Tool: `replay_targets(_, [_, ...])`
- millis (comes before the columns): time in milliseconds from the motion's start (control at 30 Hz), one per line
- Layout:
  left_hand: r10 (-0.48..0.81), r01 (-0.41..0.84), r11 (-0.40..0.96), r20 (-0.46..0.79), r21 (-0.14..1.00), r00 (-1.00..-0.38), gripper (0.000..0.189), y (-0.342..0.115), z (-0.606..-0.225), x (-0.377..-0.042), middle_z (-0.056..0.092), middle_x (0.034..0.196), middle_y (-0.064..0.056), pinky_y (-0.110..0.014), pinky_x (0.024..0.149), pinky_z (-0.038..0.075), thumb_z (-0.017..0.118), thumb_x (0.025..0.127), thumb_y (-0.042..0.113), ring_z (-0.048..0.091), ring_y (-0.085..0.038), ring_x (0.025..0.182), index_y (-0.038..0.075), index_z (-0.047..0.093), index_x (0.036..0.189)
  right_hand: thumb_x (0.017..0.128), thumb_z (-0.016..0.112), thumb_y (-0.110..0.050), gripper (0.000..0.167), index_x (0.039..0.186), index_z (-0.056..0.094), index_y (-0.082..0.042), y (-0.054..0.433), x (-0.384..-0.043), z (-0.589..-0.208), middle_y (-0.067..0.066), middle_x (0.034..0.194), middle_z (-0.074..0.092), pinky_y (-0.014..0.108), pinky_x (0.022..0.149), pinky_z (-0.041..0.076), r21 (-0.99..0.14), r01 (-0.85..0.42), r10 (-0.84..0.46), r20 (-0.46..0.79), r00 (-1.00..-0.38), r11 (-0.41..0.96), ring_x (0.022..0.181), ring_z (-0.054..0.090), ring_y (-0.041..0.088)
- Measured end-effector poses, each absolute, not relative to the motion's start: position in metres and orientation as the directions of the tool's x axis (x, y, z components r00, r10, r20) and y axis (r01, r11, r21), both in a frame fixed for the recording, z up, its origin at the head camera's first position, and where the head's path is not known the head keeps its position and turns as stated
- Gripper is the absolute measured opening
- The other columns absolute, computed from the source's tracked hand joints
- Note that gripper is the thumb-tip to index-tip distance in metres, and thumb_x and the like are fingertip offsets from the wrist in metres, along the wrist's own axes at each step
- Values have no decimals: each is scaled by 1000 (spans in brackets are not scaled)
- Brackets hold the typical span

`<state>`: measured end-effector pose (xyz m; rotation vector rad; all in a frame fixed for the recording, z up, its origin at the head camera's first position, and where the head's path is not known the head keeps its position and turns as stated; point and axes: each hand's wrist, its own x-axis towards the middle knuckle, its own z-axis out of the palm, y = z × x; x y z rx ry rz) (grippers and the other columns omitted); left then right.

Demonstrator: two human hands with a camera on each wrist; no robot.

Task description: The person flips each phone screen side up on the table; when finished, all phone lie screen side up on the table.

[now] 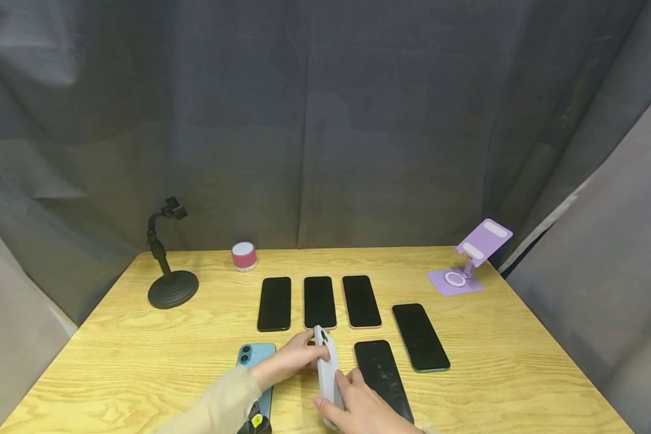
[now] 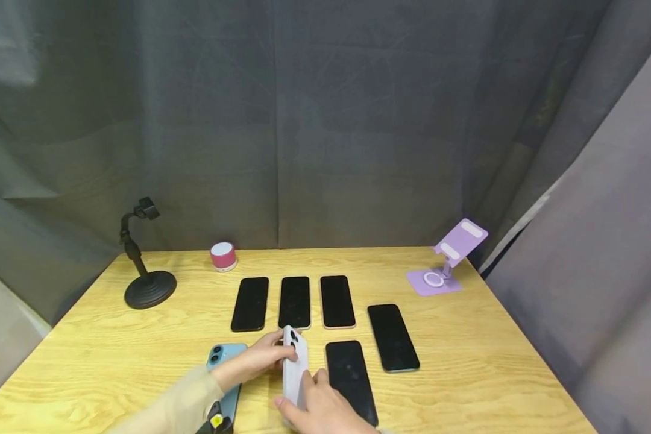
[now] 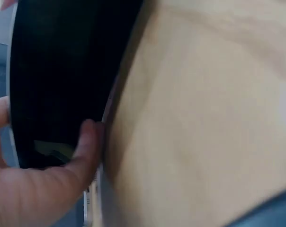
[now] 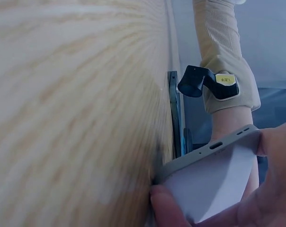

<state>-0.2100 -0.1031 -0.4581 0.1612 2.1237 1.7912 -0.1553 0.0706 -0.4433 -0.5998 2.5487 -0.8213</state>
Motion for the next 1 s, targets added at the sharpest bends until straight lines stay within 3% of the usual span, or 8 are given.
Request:
replay_targets(233, [314, -167, 5, -160, 986, -936, 66, -103, -462, -206, 59, 100, -12, -25, 65, 53, 55, 73, 4, 60, -14, 78, 2, 41, 137, 93, 50, -56, 83, 137, 40, 14, 70, -151, -443, 22, 114, 51, 36, 66, 51, -593, -361, -545, -161, -823, 720, 79, 55, 21])
replay_targets(433, [401, -214, -70, -169, 974, -900, 66, -106, -462, -203, 49, 100, -10, -30, 66, 56, 53, 76, 5, 62, -17, 76, 9, 35, 139, 93, 51, -54, 81, 140, 39, 11, 75, -149, -444, 19, 113, 52, 29, 65, 49, -619, -397, -576, -111, -810, 678, 79, 54, 16])
replay_targets(633, [498, -221, -98, -145, 970, -855, 59, -110, -461, -200, 44, 108, -12, -38, 73, 58, 57, 90, 15, 65, -17, 76, 15, 27, 141, 90, 59, -48, 78, 144, 37, 4, 81, -151, -439, 25, 120, 60, 36, 76, 55, -672, -432, -614, -42, -789, 602, 95, 62, 21])
replay_targets(733, [518, -204, -115, -117, 972, -847, 58, -112, -461, -199, 40, 116, -14, -40, 78, 58, 56, 96, 22, 64, -18, 82, 19, 25, 145, 89, 61, -48, 76, 145, 38, -1, 81, -151, -436, 14, 95, 69, 33, 70, 56, -725, -376, -594, -56, -802, 577, 76, 65, 17])
replay_targets(833, [540, -185, -124, -90, 975, -837, 59, -114, -460, -198, 36, 121, -17, -43, 82, 57, 52, 100, 26, 63, -18, 87, 24, 20, 149, 89, 62, -48, 74, 145, 40, -4, 81, -151, -433, -2, 60, 56, 24, 51, 49, -774, -302, -560, -81, -824, 557, 48, 51, 8])
replay_targets(900, [558, -172, -122, -76, 977, -827, 60, -115, -460, -198, 33, 125, -20, -46, 86, 56, 48, 101, 29, 63, -18, 89, 26, 16, 151, 89, 63, -46, 71, 144, 41, -6, 80, -151, -432, -1, 62, 59, 22, 44, 45, -806, -260, -544, -89, -834, 531, 41, 45, 7])
replay_targets(1000, [586, -140, -110, -50, 984, -809, 61, -118, -460, -199, 27, 132, -26, -48, 90, 54, 45, 101, 33, 62, -20, 94, 28, 12, 153, 90, 63, -42, 67, 143, 43, -7, 81, -152, -432, 12, 93, 72, 24, 43, 46, -832, -242, -538, -79, -839, 499, 39, 45, 8])
